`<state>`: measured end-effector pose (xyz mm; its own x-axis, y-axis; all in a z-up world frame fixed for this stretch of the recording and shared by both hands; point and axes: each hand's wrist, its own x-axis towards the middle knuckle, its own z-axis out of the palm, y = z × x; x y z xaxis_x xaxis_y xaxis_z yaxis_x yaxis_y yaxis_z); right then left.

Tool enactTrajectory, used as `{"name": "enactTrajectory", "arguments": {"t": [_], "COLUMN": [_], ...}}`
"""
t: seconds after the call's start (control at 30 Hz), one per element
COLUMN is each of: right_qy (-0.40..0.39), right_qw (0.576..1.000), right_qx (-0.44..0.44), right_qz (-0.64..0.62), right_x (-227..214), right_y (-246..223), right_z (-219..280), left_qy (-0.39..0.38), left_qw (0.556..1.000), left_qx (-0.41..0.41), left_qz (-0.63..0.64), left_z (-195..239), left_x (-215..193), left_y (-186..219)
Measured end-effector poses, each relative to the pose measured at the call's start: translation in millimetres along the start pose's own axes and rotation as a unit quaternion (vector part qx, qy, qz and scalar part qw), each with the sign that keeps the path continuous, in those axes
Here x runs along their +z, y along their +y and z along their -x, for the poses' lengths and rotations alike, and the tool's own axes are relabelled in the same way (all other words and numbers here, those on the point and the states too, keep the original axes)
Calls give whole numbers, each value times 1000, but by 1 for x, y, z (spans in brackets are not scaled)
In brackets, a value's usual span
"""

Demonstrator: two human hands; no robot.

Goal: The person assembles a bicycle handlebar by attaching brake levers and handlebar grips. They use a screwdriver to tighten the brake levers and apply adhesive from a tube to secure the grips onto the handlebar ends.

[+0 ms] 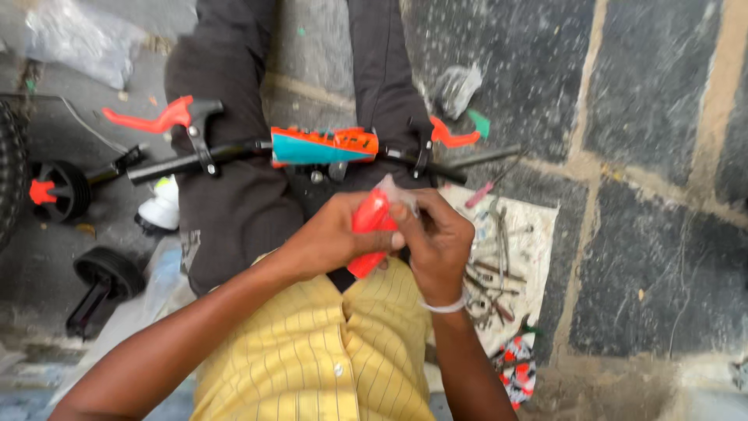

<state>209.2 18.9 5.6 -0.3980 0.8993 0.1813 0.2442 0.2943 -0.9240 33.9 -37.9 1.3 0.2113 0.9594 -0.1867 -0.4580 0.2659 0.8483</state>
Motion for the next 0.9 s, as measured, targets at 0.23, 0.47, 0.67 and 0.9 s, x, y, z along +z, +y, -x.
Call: {"name": "enactTrajectory", "arguments": {"t": [0.23, 0.47, 0.67, 0.9], "right_qy": [244, 83, -42, -161], "right_qw": [910, 976, 992, 978], "right_qx": [205, -26, -54, 45], "right_qz": [-265, 202, 103, 122], "right_x": [-20, 10, 1, -16], "right_y": [55, -20, -49, -37], "right_z": [-57, 17, 14, 17], "left_qy": [-70, 94, 49, 7], "left_qw": [899, 994, 998, 995], "left_qx": [255, 58, -14, 11], "left_qz": [-348, -8, -36, -95], "left_z": [41, 16, 23, 26], "left_x": [28, -20, -23, -26], "left_y": [-25, -54, -74, -83]}}
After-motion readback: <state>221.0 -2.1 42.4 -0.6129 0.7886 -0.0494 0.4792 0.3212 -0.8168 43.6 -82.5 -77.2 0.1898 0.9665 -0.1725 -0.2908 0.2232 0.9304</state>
